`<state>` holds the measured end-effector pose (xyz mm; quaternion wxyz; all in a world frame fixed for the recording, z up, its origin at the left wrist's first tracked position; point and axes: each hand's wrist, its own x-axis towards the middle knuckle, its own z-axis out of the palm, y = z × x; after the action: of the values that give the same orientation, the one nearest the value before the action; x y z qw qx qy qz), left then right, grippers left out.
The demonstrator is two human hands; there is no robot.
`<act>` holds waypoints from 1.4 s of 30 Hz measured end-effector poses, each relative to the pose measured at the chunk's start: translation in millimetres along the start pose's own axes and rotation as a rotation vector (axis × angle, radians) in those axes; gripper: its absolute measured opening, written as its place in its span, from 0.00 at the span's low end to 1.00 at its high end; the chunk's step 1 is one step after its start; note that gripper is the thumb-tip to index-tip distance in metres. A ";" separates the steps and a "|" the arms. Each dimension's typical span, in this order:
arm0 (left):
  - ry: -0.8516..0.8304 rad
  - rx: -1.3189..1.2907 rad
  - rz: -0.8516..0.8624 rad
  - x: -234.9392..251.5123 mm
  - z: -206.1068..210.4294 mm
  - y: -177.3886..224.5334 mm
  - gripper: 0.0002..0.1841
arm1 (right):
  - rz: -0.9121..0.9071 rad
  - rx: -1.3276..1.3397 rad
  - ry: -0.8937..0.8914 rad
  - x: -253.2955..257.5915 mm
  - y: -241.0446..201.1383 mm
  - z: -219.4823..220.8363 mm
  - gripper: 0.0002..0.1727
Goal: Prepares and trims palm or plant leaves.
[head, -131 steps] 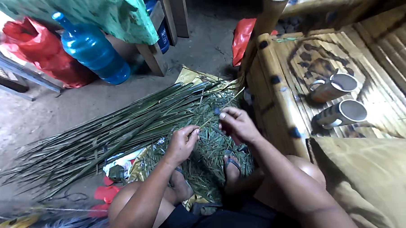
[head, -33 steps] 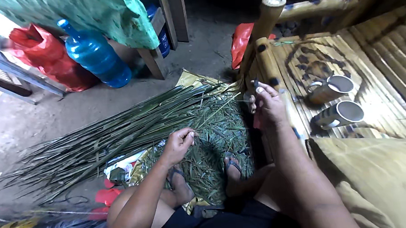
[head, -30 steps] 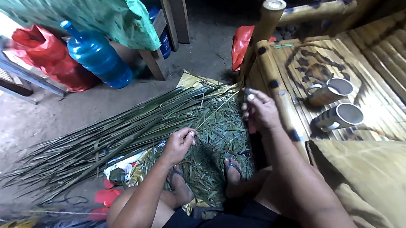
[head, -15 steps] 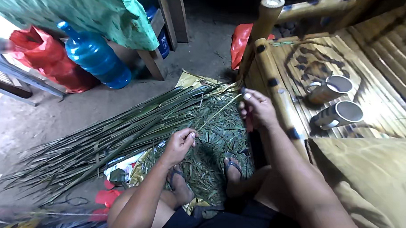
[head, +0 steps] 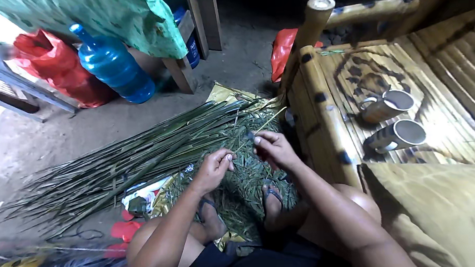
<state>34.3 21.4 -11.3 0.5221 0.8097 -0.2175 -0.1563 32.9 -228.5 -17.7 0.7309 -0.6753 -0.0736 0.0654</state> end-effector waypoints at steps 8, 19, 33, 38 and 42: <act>-0.029 0.007 -0.002 -2.8 -3.2 2.1 0.15 | -0.065 0.061 0.296 6.7 -25.4 -56.1 0.19; 0.081 0.092 -0.106 -14.7 -18.8 -1.1 0.14 | 0.069 0.017 0.363 2.5 -34.4 -67.0 0.21; 0.057 -0.104 -0.052 9.3 10.7 11.8 0.13 | 0.027 0.163 0.001 -7.8 9.3 20.0 0.21; 0.051 -0.062 -0.039 7.5 11.9 8.5 0.14 | 0.009 0.165 0.114 -1.7 -3.3 -3.6 0.17; 0.096 0.000 -0.027 5.6 10.3 6.0 0.13 | 0.009 0.147 0.183 -0.5 -8.8 -9.8 0.16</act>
<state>33.0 8.3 -10.2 0.5297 0.8192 -0.1813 -0.1241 34.3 -238.9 -9.6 0.7817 -0.6236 0.0013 0.0120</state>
